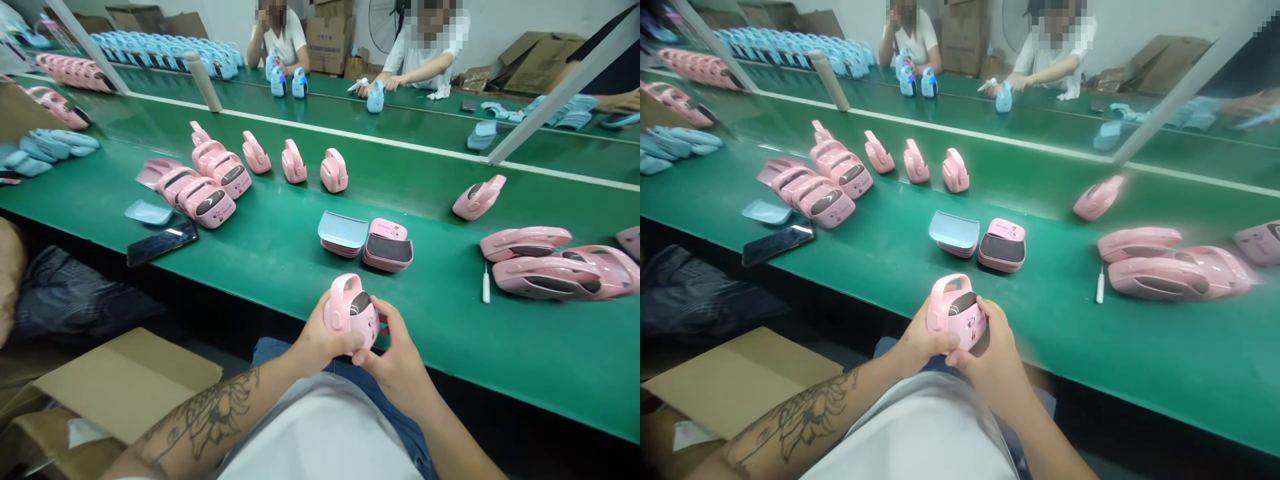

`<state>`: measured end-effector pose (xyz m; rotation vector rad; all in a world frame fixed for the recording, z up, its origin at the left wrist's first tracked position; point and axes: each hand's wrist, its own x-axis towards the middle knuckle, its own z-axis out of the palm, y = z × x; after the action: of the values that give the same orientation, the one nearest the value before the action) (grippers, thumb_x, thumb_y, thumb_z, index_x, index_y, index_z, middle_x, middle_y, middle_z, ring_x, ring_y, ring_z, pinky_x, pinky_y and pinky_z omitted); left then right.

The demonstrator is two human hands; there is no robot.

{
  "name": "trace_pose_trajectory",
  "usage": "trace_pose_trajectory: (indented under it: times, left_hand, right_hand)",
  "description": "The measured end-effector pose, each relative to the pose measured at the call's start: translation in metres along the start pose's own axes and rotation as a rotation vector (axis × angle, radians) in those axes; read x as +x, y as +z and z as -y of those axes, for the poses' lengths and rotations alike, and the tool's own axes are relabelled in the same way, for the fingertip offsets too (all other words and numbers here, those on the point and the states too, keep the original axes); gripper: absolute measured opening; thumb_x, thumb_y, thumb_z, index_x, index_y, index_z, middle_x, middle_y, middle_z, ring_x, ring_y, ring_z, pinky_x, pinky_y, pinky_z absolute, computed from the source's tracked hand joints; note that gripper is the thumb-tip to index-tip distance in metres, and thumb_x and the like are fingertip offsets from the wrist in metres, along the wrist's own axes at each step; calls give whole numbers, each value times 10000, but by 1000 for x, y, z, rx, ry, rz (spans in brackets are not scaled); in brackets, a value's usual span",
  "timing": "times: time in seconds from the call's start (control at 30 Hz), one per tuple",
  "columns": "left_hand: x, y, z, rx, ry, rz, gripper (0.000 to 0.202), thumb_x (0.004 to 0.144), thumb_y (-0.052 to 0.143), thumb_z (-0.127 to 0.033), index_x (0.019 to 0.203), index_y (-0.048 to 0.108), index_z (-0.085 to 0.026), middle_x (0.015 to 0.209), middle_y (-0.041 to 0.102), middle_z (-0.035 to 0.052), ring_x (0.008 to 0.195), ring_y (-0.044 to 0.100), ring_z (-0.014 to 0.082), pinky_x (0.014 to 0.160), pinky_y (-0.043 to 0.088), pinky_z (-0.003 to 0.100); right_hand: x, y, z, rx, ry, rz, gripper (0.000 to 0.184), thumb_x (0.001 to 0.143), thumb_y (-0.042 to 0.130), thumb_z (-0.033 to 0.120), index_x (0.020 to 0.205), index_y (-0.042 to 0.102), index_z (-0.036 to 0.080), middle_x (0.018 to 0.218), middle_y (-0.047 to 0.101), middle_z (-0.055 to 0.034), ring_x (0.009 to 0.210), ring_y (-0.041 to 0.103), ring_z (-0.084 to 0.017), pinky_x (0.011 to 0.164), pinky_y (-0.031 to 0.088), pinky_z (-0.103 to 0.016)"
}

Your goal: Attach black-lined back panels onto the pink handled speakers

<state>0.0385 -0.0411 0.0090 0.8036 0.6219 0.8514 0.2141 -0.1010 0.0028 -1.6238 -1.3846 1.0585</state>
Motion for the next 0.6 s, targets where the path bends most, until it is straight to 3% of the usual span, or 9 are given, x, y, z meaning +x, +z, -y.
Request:
trace_pose_trajectory:
  times: [0.13,0.3,0.37,0.47,0.6]
  left_hand:
    - [9,-7,0,-62,-37,29,807,726,948,-328,1421,551,-224,1254,697,109,1099,698,263,937,586,371]
    - [16,-10,-9,-133,-99,143,726,805,869,-345,1429,526,-202,1178,720,129,1024,722,267,907,586,375]
    - [15,-9,-11,-143,-121,159,686,815,846,-341,1409,532,-202,1145,727,123,998,726,265,889,584,365]
    - [13,-8,-10,-147,-132,150,638,820,822,-317,1388,553,-207,1088,730,96,964,726,249,872,575,345]
    - [12,-4,-7,-145,-122,128,616,830,796,-321,1391,569,-206,1048,734,85,911,727,243,846,580,347]
  right_hand:
    - [4,-16,-2,-219,-294,46,857,906,750,659,1613,402,322,1681,426,-163,1537,436,-419,1216,428,-677]
    - [14,-24,3,-399,-668,-18,666,963,770,350,1569,495,378,1447,603,-134,1324,616,-357,1141,513,-648]
    - [19,-25,4,-376,-694,5,647,942,793,314,1535,542,372,1391,600,-130,1271,639,-340,1087,565,-608]
    - [26,-29,6,-260,-626,97,617,895,846,321,1462,609,380,1301,590,-106,1201,661,-309,995,628,-528]
    - [34,-33,9,-138,-585,172,550,846,895,351,1345,666,389,1219,582,-78,1125,665,-292,949,632,-530]
